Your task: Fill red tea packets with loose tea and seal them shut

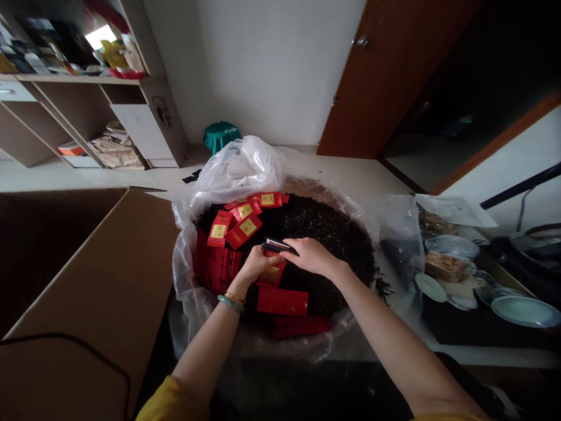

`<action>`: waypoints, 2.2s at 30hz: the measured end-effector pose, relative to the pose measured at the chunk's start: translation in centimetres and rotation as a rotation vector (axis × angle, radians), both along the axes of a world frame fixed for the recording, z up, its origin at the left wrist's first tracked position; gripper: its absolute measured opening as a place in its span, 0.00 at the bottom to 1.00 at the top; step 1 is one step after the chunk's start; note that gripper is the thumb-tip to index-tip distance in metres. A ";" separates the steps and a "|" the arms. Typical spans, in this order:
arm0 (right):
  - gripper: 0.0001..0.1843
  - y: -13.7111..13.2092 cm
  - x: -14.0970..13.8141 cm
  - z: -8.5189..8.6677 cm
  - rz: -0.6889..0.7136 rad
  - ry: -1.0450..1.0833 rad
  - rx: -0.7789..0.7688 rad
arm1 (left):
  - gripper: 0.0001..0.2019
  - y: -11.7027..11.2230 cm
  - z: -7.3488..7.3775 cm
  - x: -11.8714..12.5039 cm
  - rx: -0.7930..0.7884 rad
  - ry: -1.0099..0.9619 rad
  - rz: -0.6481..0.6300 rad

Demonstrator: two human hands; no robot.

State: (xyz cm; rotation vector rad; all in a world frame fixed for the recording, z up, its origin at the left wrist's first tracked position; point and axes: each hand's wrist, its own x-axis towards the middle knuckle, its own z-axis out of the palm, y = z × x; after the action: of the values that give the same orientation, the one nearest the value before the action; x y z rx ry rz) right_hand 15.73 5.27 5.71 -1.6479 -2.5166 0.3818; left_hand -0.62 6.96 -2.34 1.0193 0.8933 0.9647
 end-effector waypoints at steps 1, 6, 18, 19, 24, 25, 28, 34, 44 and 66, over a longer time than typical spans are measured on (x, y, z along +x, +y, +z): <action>0.16 -0.1 -0.1 0.0 0.005 -0.039 0.012 | 0.19 0.0 0.1 0.0 -0.021 0.000 -0.005; 0.16 -0.4 -0.1 -0.2 0.005 -0.126 0.061 | 0.19 -0.2 0.4 0.1 -0.063 0.009 -0.005; 0.16 0.0 0.4 -0.3 -0.001 -0.051 0.062 | 0.22 0.2 0.8 -0.2 0.010 -0.103 0.103; 0.16 0.0 0.4 -0.3 0.001 -0.035 0.057 | 0.22 0.2 0.8 -0.3 0.015 -0.103 0.120; 0.18 -0.1 0.5 -0.7 0.024 0.079 0.061 | 0.19 0.2 0.8 -0.4 0.092 -0.049 0.172; 0.18 -0.1 0.5 -0.8 0.023 0.094 0.062 | 0.18 0.2 0.8 -0.4 0.097 -0.044 0.163; 0.16 -0.1 0.5 -1.4 -0.032 0.110 0.074 | 0.19 0.1 0.8 -0.2 0.092 -0.038 0.158; 0.14 0.2 0.9 -2.5 -0.112 0.158 0.131 | 0.22 0.0 1.0 0.2 0.054 -0.050 0.047; 0.19 0.8 3.2 -2.4 -0.191 0.512 0.019 | 0.19 -0.1 0.9 0.3 -0.102 -0.086 0.046; 0.24 0.9 3.5 -3.8 -0.286 0.395 0.071 | 0.19 0.4 -0.3 0.0 -0.017 -0.062 0.140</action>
State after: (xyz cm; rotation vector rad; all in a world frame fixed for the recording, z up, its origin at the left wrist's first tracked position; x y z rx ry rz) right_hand 19.23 6.14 1.95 -1.6789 -1.9597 0.5201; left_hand -0.62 7.39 -2.65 0.9169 0.9292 1.0980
